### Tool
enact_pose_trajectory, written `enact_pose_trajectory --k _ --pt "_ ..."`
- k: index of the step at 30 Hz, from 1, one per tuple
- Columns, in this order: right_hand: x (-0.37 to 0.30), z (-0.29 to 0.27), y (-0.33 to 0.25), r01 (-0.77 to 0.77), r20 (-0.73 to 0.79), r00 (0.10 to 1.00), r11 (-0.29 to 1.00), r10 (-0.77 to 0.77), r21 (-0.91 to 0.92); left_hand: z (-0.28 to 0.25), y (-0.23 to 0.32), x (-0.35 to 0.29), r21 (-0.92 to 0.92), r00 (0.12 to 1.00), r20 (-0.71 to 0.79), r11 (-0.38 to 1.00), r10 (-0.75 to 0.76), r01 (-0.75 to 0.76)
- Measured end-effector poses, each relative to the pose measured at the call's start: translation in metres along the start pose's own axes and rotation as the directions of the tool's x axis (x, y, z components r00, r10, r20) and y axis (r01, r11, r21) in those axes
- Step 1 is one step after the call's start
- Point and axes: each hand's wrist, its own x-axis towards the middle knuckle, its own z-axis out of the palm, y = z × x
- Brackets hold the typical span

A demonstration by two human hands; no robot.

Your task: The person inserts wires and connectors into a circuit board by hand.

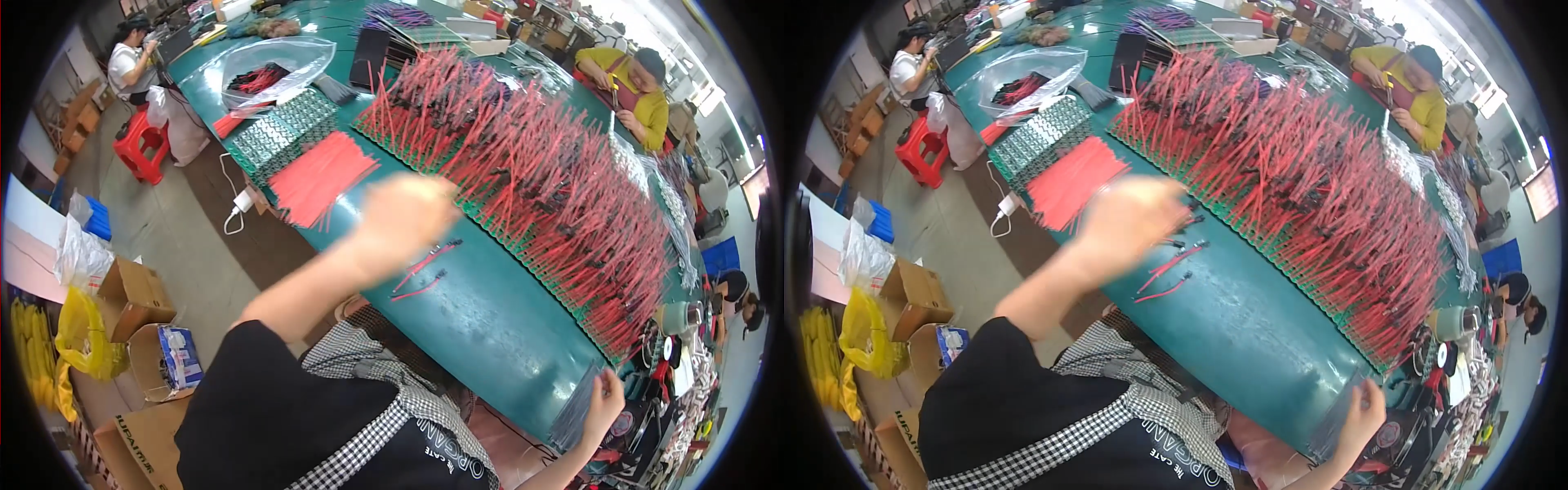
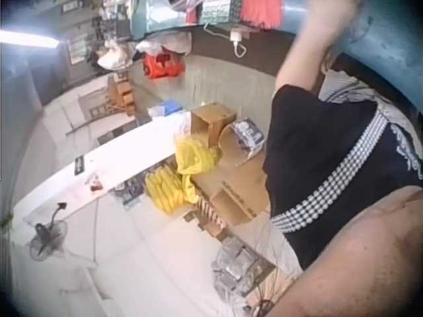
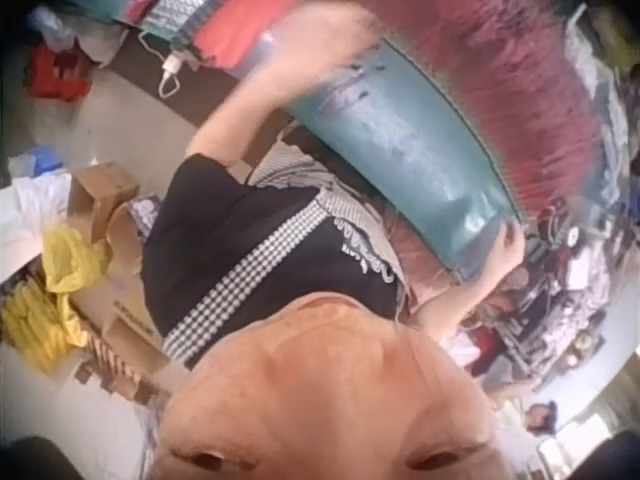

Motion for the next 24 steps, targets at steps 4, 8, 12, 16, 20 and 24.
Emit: enact_pose_trajectory --k 4,8,12,16,20,24 --pt "-0.025 0.028 -0.05 -0.103 0.193 0.977 0.994 0.093 0.043 -0.071 -0.145 -0.002 0.498 0.954 -0.225 0.819 -0.196 0.286" --pt "-0.043 0.055 -0.063 -0.053 0.194 0.981 0.984 0.019 0.17 -0.09 -0.223 0.01 0.639 0.906 -0.147 0.661 -0.397 0.393" --pt "-0.035 0.082 -0.079 0.063 0.062 0.996 0.993 -0.07 0.099 -0.095 -0.289 0.009 0.517 0.941 0.068 0.818 -0.332 0.251" --pt "-0.046 0.101 -0.094 0.225 0.283 0.944 0.956 -0.166 -0.188 -0.1 -0.331 0.001 0.473 0.955 0.015 0.843 -0.298 0.255" --pt "-0.057 0.111 -0.093 0.2 0.297 0.949 0.932 -0.107 -0.304 -0.092 -0.339 0.021 0.439 0.973 0.016 0.877 -0.228 0.198" --pt "-0.061 0.113 -0.093 0.186 0.264 0.958 0.941 -0.111 -0.283 -0.095 -0.333 0.024 0.447 0.979 -0.006 0.875 -0.203 0.184"
